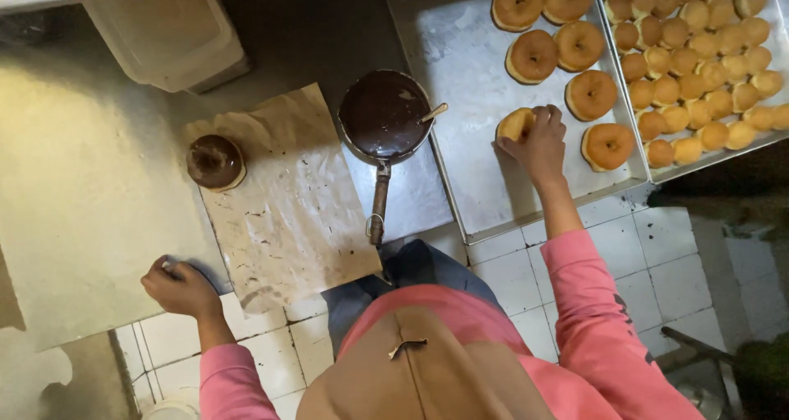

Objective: Dipping fried donuts into a chocolate glaze and placing them on parchment paper to set.

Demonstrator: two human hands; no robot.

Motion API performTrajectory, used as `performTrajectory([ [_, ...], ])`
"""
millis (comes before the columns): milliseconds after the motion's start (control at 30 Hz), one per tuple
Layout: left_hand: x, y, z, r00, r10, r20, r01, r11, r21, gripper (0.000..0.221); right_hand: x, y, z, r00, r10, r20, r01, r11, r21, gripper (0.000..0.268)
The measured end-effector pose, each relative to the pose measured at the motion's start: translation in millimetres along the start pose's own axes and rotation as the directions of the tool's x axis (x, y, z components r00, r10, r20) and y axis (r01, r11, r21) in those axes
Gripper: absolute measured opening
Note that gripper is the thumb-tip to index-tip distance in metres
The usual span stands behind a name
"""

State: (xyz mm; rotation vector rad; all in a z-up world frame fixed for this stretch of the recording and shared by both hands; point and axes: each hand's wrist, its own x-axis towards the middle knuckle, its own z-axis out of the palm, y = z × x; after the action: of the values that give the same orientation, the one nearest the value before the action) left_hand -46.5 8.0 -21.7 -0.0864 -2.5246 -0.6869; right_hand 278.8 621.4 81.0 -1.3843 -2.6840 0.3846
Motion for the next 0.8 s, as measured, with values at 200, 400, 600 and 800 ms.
performTrajectory([
  [200, 0, 2, 2, 1.0, -0.02, -0.014, 0.02, 1.0, -0.016, 0.019, 27, 10, 14, 0.963, 0.204, 0.177, -0.21, 0.978, 0.015, 0.085],
  [400, 1, 5, -3, 0.998, -0.066, -0.013, 0.066, 0.998, -0.016, 0.018, 38, 10, 22, 0.954, 0.238, 0.18, -0.239, 0.971, -0.017, 0.076],
  [600, -1, 2, 2, 0.996, -0.089, -0.006, 0.089, 0.996, 0.002, 0.018, 37, -6, -21, 0.971, 0.184, 0.155, -0.239, 0.658, 0.714, 0.06],
  [800, 1, 6, 0, 0.993, -0.118, 0.004, 0.118, 0.993, -0.004, 0.018, 27, -132, -93, 0.959, -0.221, 0.177, -0.114, 0.27, 0.956, 0.05],
])
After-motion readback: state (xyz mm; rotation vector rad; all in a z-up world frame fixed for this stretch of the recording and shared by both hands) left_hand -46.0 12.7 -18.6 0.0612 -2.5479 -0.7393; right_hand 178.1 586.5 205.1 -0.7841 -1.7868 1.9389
